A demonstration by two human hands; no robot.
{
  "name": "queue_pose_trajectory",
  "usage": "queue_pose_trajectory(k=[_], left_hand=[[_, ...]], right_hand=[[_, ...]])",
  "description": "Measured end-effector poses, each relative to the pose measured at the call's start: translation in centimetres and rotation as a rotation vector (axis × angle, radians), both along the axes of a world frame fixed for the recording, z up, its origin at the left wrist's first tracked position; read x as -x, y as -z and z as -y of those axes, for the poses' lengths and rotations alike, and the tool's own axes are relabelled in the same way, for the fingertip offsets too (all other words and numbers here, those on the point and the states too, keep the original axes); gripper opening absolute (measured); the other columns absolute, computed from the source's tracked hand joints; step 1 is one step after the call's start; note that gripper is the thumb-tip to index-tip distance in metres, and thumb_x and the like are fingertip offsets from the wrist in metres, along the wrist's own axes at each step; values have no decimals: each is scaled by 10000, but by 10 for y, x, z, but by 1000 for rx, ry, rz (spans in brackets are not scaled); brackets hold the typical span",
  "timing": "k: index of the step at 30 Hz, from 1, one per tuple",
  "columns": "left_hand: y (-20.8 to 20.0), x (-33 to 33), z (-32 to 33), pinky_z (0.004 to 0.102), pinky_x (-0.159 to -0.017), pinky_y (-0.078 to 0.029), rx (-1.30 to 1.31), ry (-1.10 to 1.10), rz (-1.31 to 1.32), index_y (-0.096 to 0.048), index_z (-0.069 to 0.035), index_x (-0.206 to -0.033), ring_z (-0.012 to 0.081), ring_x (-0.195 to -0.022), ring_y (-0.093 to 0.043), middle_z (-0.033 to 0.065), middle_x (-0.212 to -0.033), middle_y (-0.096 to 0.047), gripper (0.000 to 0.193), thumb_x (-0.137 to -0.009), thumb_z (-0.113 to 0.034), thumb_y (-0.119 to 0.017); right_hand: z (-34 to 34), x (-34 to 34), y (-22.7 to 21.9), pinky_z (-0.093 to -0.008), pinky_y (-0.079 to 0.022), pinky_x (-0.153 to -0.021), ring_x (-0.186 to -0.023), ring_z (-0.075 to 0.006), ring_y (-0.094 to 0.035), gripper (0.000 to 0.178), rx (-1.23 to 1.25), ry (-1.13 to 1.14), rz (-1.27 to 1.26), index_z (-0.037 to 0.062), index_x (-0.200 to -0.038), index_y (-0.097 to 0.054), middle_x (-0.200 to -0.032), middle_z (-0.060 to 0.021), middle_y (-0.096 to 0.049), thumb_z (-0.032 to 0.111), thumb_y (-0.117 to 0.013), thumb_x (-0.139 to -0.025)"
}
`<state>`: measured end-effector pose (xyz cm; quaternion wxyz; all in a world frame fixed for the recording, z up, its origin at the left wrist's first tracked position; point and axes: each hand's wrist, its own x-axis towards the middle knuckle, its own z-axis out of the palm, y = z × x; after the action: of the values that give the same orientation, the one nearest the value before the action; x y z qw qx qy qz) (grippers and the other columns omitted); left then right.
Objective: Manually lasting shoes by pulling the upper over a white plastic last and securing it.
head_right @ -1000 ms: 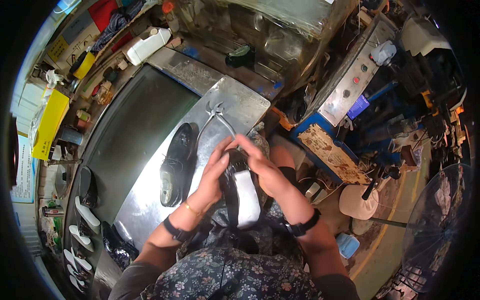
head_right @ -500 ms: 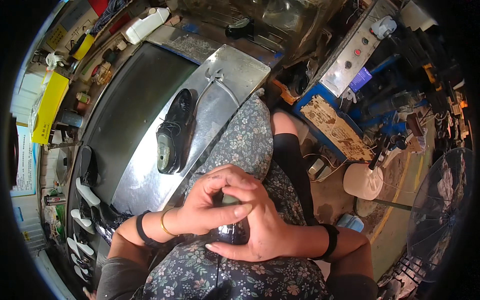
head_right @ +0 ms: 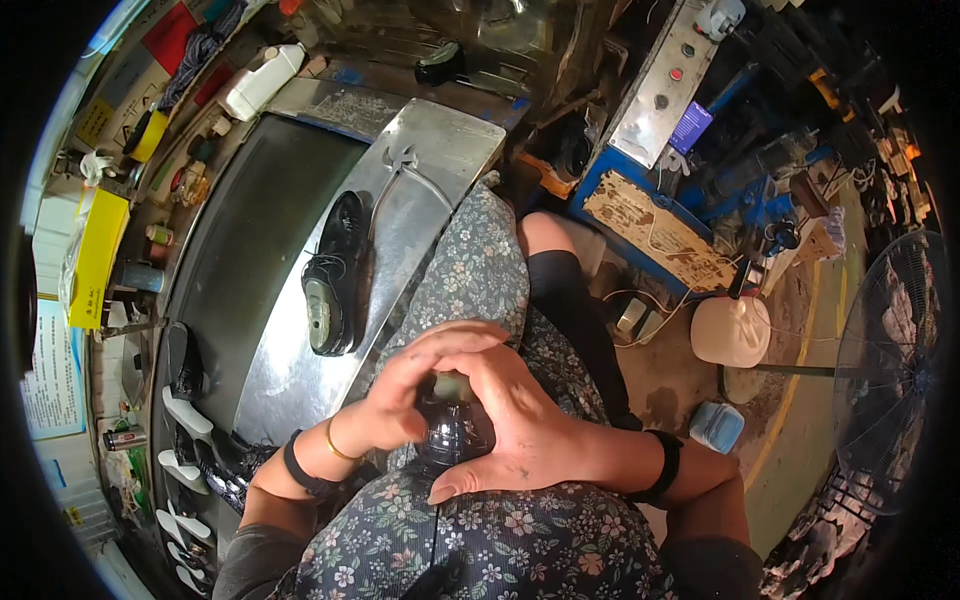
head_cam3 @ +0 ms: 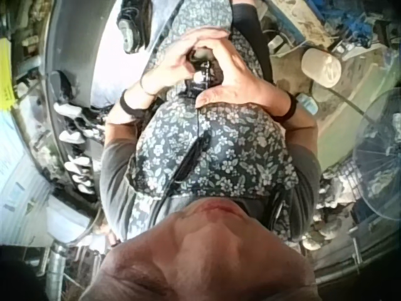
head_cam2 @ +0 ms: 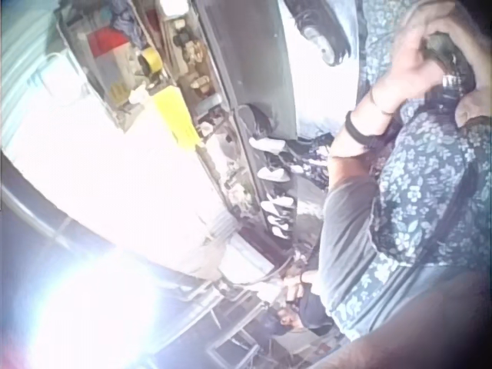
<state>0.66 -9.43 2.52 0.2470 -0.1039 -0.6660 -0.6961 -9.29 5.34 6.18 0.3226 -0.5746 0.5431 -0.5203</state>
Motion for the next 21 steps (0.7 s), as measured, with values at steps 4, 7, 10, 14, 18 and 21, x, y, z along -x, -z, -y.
queue_pose_trajectory(k=[4, 7, 10, 14, 18, 21], left_hand=[[-8, 5, 2, 354, -869, -465, -46, 103, 196, -625, -10, -1025, 251, -980, -622, 119, -1059, -642, 247, -837, -144, -712], [-18, 6, 6, 327, -808, -472, -57, 96, 283, -637, -9, -941, 223, -893, -623, 96, -945, -647, 152, -860, -125, -691], [-11, 12, 2, 291, -774, -472, -237, 31, 410, -649, -7, -903, 138, -834, -604, 38, -877, -653, 148, -923, -153, -642], [9, 38, 19, 324, -964, -434, -766, -182, 416, -559, 46, -1191, 180, -1121, -541, 115, -1191, -602, 461, -1029, -370, -448], [90, 12, 23, 366, -1156, -208, -303, -213, 345, -178, 17, -1484, 238, -1380, -294, 149, -1493, -287, 1034, -735, -260, -835], [94, 15, 21, 361, -1126, -266, -375, -342, 496, -200, 4, -1472, 220, -1330, -337, 114, -1405, -369, 1040, -683, -157, -858]], right_hand=[[1, -11, 9, -465, -380, -961, -1136, -366, -467, 741, 66, 169, -181, -19, -1290, -392, -1208, -212, -454, 338, -789, -775], [5, -15, 9, -469, -386, -949, -1114, -374, -483, 680, 72, 183, -145, -20, -1264, -400, -1181, -214, -472, 288, -771, -785], [15, -6, 13, -418, -397, -971, -1131, -327, -502, 690, 50, 171, 17, -49, -1285, -399, -1223, -206, -481, 269, -761, -791], [49, 44, 26, -321, -437, -942, -1093, -185, -546, 448, -132, 127, 493, -26, -1224, -517, -1167, -99, -547, 162, -684, -852], [107, 83, 41, -252, -501, -758, -843, -114, -602, 228, -220, 422, 835, 5, -1052, -623, -953, -42, -624, 141, -656, -873], [170, 93, 61, -268, -499, -795, -909, -119, -597, 275, -328, 324, 982, 11, -1118, -620, -1010, -60, -635, 228, -579, -953]])
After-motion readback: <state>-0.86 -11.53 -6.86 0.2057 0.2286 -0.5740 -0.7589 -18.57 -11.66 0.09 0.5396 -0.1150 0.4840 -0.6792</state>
